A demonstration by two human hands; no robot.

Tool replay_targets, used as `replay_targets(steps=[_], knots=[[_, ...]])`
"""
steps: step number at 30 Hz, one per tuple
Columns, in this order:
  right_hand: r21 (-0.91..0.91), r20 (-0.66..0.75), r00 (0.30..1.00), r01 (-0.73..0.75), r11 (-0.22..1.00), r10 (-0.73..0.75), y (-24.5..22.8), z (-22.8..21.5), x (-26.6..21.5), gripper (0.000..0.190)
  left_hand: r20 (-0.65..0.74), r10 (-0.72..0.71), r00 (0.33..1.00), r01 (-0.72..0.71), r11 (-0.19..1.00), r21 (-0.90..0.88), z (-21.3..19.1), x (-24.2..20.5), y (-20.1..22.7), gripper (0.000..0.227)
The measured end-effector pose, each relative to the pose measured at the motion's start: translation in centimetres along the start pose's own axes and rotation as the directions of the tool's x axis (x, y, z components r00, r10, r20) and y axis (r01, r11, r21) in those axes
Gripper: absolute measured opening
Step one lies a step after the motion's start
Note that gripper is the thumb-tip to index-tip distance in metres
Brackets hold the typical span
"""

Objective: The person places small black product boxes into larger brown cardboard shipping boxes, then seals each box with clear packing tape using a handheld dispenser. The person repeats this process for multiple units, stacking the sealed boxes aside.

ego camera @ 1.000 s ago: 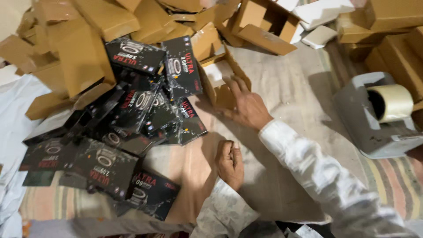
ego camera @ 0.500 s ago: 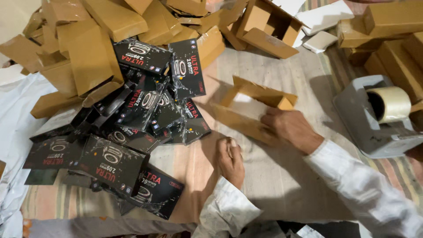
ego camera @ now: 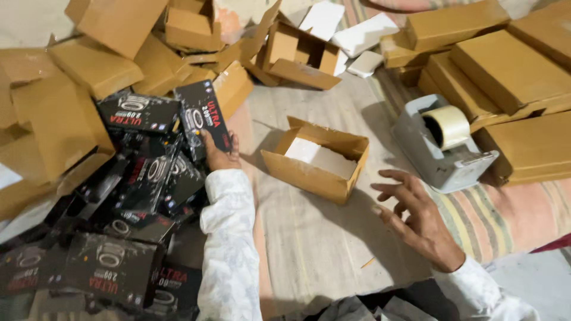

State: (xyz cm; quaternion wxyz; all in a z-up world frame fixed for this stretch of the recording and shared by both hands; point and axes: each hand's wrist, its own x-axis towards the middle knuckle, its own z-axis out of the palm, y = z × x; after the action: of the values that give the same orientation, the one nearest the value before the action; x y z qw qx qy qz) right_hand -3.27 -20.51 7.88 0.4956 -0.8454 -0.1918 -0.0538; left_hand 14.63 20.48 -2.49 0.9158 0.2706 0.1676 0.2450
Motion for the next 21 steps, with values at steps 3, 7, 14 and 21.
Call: replay_targets(steps=[3, 7, 14, 21], knots=[[-0.002, -0.070, 0.998, 0.007, 1.000, -0.007, 0.0, 0.3, 0.3, 0.031, -0.021, -0.043, 0.999, 0.041, 0.996, -0.081, 0.0, -1.9, 0.1, 0.056], [0.050, -0.096, 0.989, 0.118, 0.992, -0.112, 0.0, 0.8, 0.4, 0.028, 0.140, -0.122, 0.983, 0.134, 0.988, -0.080, -1.7, -9.5, 0.6, 0.052], [0.549, -0.021, 1.000, 0.014, 0.836, -0.003, 0.5, 0.3, 1.2, 0.068, 0.313, -0.166, 0.935, -0.004, 0.879, 0.477, -1.0, -21.3, 1.5, 0.036], [0.685, -0.122, 0.922, -0.188, 0.703, 0.366, 0.8, -1.3, 0.0, 0.034, 0.638, -0.149, 0.755, -0.389, 0.682, 0.620, 4.0, -16.3, 0.8, 0.052]])
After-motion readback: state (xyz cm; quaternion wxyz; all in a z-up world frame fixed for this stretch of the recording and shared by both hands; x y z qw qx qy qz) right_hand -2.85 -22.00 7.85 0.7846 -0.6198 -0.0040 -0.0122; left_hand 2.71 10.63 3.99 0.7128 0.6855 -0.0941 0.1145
